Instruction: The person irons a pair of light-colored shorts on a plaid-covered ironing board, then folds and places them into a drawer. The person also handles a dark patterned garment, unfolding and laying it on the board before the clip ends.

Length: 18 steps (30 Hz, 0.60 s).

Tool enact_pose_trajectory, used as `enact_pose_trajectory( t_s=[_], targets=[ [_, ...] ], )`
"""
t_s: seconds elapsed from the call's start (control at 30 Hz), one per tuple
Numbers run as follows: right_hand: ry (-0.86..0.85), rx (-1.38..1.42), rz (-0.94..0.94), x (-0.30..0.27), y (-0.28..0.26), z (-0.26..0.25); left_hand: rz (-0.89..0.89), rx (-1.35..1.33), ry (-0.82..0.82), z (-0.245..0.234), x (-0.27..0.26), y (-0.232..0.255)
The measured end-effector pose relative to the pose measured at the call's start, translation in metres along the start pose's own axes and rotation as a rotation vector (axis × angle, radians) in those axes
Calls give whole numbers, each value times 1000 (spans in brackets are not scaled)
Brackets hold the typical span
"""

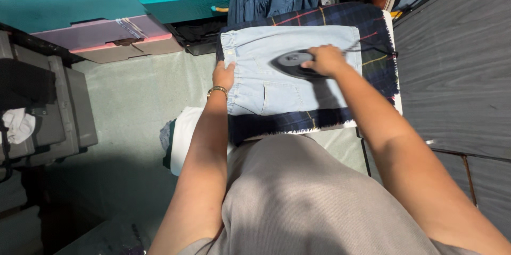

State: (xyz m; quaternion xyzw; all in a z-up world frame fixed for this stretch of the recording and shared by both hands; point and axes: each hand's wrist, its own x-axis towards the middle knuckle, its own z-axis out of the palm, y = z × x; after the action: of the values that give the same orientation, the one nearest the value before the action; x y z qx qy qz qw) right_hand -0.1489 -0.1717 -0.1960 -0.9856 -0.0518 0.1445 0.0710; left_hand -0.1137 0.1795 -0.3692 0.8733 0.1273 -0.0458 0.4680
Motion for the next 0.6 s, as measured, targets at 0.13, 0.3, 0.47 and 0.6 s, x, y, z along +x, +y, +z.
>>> enact_pose_trajectory(
  t_s=[0.13, 0.3, 0.47, 0.6],
  targets=[
    [-51, -26, -42, 18, -61, 5, -25, -72, -45, 2, 1, -7],
    [42, -30, -126, 20, -97, 10, 58, -86, -19, 6, 6, -21],
    [63, 7, -27, 15, -60, 11, 97, 34, 9, 11, 8, -23],
    [178, 74, 144, -3, 0, 12, 122, 33, -10, 12, 0, -20]
  ],
)
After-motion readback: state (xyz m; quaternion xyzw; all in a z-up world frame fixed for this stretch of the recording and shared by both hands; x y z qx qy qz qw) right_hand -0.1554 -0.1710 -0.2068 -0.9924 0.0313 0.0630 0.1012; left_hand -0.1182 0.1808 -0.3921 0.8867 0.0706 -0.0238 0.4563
